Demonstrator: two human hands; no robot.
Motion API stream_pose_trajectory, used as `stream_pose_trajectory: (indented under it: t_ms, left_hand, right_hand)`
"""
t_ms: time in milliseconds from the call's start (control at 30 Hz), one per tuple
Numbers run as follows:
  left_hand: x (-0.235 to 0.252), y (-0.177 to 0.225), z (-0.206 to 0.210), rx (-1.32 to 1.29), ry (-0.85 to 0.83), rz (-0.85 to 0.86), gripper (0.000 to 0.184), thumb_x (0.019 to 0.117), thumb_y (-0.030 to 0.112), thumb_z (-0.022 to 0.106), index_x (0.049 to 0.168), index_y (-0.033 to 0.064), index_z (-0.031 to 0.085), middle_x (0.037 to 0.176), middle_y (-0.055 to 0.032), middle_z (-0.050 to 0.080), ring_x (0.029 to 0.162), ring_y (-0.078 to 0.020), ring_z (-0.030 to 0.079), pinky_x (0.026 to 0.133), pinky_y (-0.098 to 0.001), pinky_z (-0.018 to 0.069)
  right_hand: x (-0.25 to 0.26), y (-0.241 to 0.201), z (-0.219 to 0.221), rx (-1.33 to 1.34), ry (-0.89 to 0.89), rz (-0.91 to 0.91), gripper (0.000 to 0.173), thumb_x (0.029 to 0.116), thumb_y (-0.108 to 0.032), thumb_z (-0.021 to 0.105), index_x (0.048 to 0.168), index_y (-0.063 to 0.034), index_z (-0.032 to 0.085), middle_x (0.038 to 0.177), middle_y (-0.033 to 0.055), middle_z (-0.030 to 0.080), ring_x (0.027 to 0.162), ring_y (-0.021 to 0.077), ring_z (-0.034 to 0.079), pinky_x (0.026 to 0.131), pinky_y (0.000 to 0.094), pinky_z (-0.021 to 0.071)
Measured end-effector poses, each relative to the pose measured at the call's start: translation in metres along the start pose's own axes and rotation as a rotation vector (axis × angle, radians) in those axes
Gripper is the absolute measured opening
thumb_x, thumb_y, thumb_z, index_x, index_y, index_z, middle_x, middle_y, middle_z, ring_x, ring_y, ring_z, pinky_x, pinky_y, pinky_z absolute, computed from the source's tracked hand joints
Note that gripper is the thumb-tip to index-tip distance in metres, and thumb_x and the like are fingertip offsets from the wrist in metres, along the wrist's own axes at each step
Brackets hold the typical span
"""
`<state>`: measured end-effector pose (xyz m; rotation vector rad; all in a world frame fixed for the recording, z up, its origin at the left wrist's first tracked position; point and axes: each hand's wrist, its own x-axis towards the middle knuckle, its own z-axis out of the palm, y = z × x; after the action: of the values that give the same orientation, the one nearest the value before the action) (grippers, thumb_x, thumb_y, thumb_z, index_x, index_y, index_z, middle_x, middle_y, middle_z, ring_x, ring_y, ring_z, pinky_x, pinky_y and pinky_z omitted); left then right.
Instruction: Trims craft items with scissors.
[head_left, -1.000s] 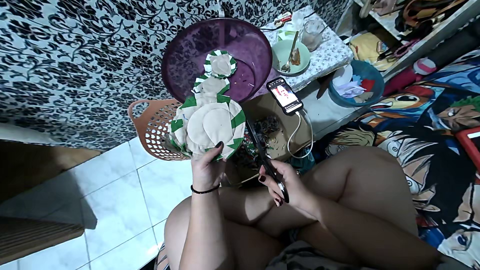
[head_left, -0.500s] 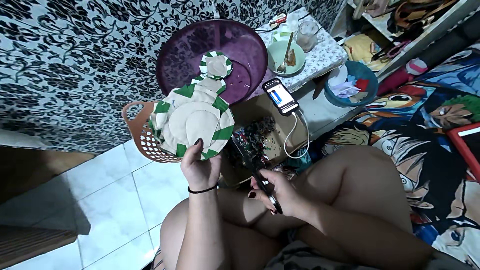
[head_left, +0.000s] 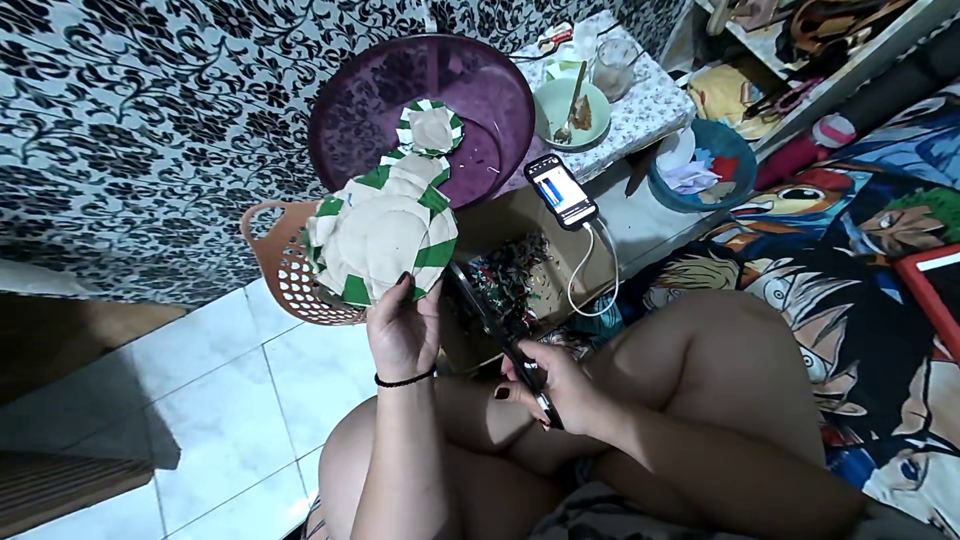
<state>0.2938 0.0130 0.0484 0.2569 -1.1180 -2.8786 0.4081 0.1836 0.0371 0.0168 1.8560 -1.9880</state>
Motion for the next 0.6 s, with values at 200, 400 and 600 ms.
stream_pose_trajectory:
  t_ms: [200,400,600]
  left_hand:
    - [0.0020,-0.0022,-0.0023,-0.010,0.001,0.056,0.020,0.1071,0.012,0.041,0.107,0.0083,0.061,0.102,-0.0070,0.072,0.097,-0.0153,0.071,0.088,-0.0317,0.0605]
    - [0.0017,-0.0024,-0.0038,0.003,0.052,0.089,0.018,0.1026,0.005,0.042,0.104,0.0082,0.060,0.102,-0.0062,0.071,0.095,-0.0144,0.071,0.089,-0.0307,0.0598]
    - [-0.0002,-0.0084,0.0038,-0.028,0.084,0.071,0.019,0.1081,0.007,0.039,0.121,0.0050,0.052,0.117,-0.0101,0.066,0.114,-0.0219,0.066,0.105,-0.0422,0.0529]
  right_hand:
    - [-0.0006,0.0001,0.0013,-0.057,-0.036,-0.010,0.032,0.0938,-0.026,0.074,0.109,0.0008,0.062,0.083,0.0023,0.059,0.060,0.0003,0.053,0.056,0.0153,0.0471]
    - [-0.0005,0.0001,0.0015,-0.083,-0.011,-0.011,0.031,0.0937,-0.024,0.073,0.109,0.0008,0.063,0.087,0.0040,0.060,0.061,0.0018,0.054,0.057,0.0171,0.0482]
    - [-0.0002,0.0078,0.0027,-0.003,-0.037,-0.030,0.045,0.0933,-0.032,0.071,0.119,0.0020,0.056,0.088,0.0019,0.055,0.063,0.0031,0.054,0.058,0.0196,0.0506]
